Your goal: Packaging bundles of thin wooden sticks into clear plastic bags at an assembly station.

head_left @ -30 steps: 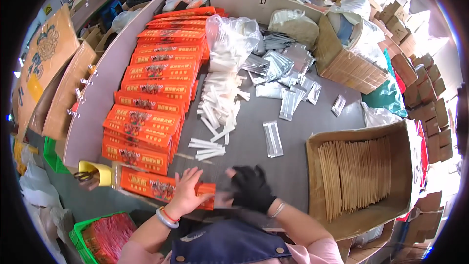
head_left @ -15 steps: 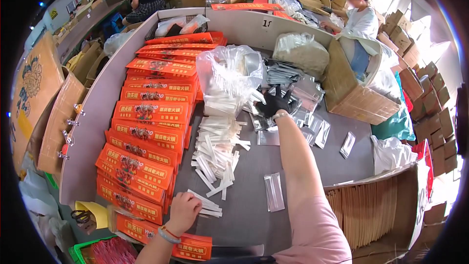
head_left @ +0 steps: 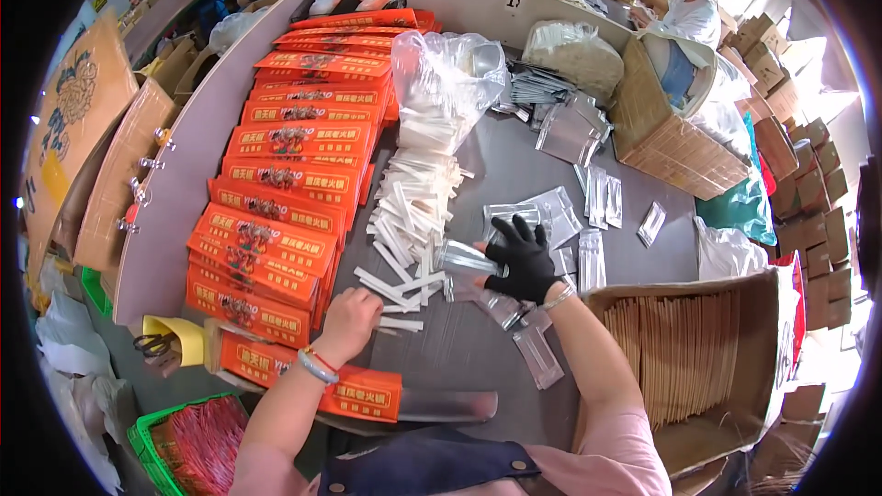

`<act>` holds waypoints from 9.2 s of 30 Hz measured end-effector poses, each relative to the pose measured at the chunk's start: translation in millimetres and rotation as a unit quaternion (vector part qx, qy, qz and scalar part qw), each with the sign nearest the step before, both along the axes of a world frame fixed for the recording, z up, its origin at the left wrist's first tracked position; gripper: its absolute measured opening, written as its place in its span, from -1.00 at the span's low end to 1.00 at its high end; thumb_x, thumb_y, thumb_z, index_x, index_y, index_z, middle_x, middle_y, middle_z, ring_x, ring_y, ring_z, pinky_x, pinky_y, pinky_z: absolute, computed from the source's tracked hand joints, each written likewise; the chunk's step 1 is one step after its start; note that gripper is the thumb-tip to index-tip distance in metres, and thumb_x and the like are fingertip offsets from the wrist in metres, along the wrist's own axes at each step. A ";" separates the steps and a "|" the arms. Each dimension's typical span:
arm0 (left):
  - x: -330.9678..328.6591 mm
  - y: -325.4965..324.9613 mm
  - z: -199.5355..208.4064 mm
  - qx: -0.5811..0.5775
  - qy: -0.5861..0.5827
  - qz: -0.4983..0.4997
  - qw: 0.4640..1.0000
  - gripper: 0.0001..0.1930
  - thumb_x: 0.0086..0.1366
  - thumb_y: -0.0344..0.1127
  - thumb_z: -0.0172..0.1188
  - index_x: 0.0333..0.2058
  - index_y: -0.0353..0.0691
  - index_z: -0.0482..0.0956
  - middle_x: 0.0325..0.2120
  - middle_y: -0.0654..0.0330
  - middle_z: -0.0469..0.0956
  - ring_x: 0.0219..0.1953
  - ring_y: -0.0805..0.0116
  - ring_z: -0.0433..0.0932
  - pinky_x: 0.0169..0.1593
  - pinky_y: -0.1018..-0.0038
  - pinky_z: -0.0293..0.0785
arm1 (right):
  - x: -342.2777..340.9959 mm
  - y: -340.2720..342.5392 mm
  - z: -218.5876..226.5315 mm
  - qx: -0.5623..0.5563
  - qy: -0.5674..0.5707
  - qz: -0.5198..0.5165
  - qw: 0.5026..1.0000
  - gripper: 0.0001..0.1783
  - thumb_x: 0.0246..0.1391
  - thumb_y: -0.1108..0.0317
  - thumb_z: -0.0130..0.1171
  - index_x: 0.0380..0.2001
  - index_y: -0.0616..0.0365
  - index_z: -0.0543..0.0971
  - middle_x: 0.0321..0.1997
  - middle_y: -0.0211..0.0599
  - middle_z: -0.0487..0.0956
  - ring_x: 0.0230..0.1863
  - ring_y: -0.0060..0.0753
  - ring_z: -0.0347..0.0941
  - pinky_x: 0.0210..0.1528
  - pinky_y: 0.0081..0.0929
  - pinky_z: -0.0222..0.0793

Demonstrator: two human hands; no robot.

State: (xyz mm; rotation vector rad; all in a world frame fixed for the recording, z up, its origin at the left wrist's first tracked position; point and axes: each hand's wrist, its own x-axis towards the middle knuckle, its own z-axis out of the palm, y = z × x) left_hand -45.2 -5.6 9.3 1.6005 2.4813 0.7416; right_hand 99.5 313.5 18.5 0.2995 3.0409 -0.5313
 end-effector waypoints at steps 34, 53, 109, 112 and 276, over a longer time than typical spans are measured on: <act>187.4 109.8 -11.8 -0.019 0.033 -0.231 0.972 -0.59 -0.12 -0.27 0.42 -0.22 -0.15 0.57 -0.22 0.20 0.49 -0.12 0.19 0.44 -0.08 0.27 0.36 | 299.0 -134.2 -3.2 0.174 -0.076 -0.551 0.812 -0.84 0.08 0.34 0.08 -0.29 0.17 0.46 -0.22 -0.05 0.45 -0.11 0.05 0.40 -0.09 -0.07 0.37; 163.8 108.9 -10.1 0.076 0.046 -0.142 0.986 -0.70 -0.12 -0.34 0.39 -0.32 -0.07 0.60 -0.35 0.33 0.50 -0.24 0.25 0.46 -0.15 0.33 0.39 | 212.9 -167.3 15.8 -0.250 0.440 -0.514 0.693 -0.79 0.34 0.37 -0.06 -0.02 0.17 0.42 -0.25 -0.35 0.48 -0.26 -0.51 0.33 -0.13 -0.57 0.29; 107.7 -76.2 10.6 -0.054 -0.059 0.134 0.988 -0.04 -0.14 0.23 0.47 0.14 -0.30 0.40 0.18 -0.07 0.30 0.26 -0.12 0.18 0.34 -0.15 -0.14 | 178.4 -188.1 62.1 0.004 0.059 -0.132 0.989 -0.26 -0.35 -0.10 0.46 -0.08 0.04 0.51 -0.14 -0.30 0.50 -0.08 -0.17 0.40 0.09 -0.08 0.11; 105.9 -75.3 13.9 -0.046 -0.094 0.130 0.986 -0.03 -0.13 0.21 0.47 0.16 -0.33 0.37 0.19 -0.07 0.31 0.28 -0.14 0.16 0.35 -0.15 -0.17 | 175.7 -188.4 64.6 0.000 0.008 -0.111 0.994 -0.26 -0.32 -0.12 0.44 -0.07 0.05 0.50 -0.13 -0.30 0.50 -0.06 -0.17 0.40 0.10 -0.05 0.10; 50.1 -16.7 89.7 -0.129 0.003 -0.292 0.948 -0.80 -0.19 -0.31 0.31 -0.52 -0.12 0.51 -0.33 0.10 0.44 -0.26 0.06 0.46 -0.22 0.18 0.40 | 168.2 -186.3 32.5 -0.016 0.036 -0.148 0.988 -0.30 -0.37 -0.02 0.48 -0.12 0.05 0.51 -0.21 -0.28 0.50 -0.10 -0.14 0.43 -0.04 -0.11 0.23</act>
